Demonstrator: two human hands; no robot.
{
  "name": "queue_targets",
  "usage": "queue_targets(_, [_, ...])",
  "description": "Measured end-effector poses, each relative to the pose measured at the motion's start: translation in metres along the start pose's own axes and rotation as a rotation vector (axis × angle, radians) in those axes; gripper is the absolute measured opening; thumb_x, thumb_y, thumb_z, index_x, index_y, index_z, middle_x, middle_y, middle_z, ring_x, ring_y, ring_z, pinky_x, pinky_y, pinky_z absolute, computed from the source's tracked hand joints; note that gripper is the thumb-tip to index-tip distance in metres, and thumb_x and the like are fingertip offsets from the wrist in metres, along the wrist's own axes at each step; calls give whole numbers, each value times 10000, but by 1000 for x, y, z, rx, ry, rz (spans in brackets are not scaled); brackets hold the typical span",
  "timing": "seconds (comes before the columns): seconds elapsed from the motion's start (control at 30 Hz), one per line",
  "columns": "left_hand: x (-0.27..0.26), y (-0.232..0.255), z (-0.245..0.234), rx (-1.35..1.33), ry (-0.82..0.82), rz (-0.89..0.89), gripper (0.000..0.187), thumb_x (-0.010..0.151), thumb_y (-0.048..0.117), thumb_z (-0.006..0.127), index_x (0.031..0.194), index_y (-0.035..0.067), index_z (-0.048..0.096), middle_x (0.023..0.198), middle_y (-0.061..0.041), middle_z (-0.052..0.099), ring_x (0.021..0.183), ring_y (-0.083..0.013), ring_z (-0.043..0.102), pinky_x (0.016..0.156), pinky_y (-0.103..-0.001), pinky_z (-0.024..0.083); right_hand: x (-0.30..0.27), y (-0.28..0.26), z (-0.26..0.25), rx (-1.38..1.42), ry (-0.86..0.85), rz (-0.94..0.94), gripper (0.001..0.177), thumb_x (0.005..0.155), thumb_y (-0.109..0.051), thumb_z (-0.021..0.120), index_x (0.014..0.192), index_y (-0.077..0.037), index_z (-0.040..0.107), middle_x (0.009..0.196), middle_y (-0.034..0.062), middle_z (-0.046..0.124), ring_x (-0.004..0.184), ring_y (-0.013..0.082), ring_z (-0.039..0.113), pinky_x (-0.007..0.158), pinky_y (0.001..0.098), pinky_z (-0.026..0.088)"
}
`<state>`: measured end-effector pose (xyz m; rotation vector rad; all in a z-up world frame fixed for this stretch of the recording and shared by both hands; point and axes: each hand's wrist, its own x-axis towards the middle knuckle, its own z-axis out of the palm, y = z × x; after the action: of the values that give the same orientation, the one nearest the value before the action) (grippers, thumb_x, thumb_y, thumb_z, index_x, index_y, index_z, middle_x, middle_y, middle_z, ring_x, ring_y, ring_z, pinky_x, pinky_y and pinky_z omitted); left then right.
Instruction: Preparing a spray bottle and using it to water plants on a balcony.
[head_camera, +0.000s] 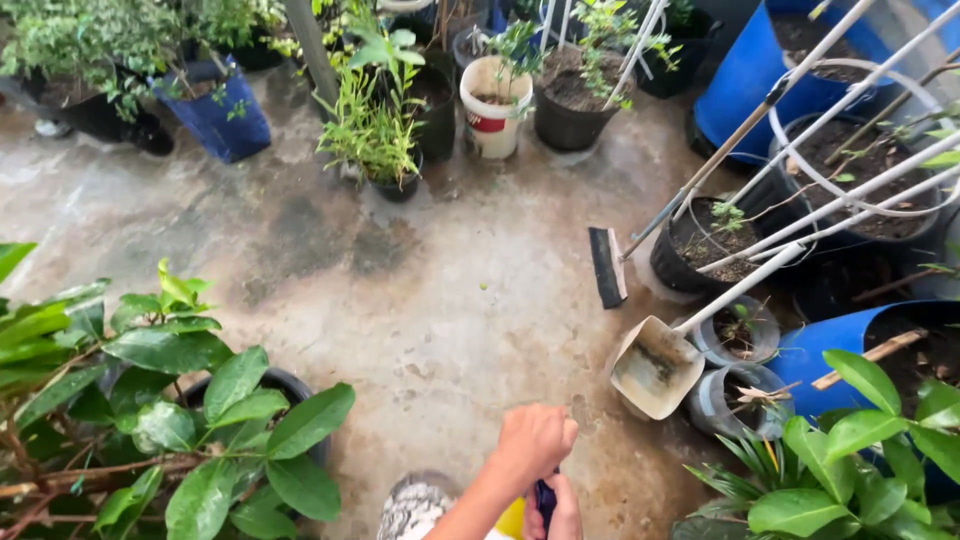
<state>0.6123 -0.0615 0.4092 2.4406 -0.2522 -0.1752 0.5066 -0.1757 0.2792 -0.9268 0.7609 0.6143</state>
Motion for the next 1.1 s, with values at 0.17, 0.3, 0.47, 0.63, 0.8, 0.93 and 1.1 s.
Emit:
queue_targets(0.17, [57,7,-30,-60,42,-30,319,940,298,495,801,63,660,791,-195,698,760,-406,686,674,-533,540,2,-80,26,-137,-93,-109,526,926,-491,484,649,-44,501,432,52,400,324,176,350,338,332,289])
queue_targets(0.3, [99,-2,-76,-356,41,-161,353,984,395,510,1000,55,600,893,-199,694,868,-401,664,739,-505,502,8,-156,76,-237,-54,-273,506,958,-461,476,664,-51,512,443,44,429,338,174,400,349,329,307])
queue_targets(0.47, [165,-118,-34,-1012,340,-246,351,1019,428,536,1088,91,604,876,-55,614,791,-189,590,686,-335,473,54,-244,116,-213,-100,-410,520,981,-467,464,668,-55,512,447,36,434,358,156,409,375,317,333])
queue_targets(0.63, [230,-181,-30,-1243,177,-490,294,983,411,529,1058,135,602,810,11,606,670,-97,582,578,-249,429,94,-318,165,-209,-84,-473,484,976,-435,474,682,-52,515,466,40,448,381,159,415,402,325,351])
queue_targets(0.8, [288,-196,-80,-1191,-170,-439,269,975,382,545,1072,135,591,850,8,632,701,-109,621,616,-263,469,125,-361,205,-167,-78,-475,468,981,-423,471,691,-57,505,472,38,433,398,154,411,419,321,350])
queue_targets(0.93, [322,-209,-103,-1089,-200,-370,285,994,388,533,1078,125,603,871,13,638,750,-85,618,654,-252,474,142,-369,218,-176,-70,-494,485,996,-416,465,679,-50,491,471,44,436,401,151,400,421,320,350])
queue_targets(1.1, [364,-178,-131,-1153,-174,-208,203,997,286,594,1073,98,607,839,3,625,741,-94,587,654,-248,465,161,-383,232,-147,-59,-487,490,1004,-410,440,672,-51,484,466,40,422,399,147,381,421,317,345])
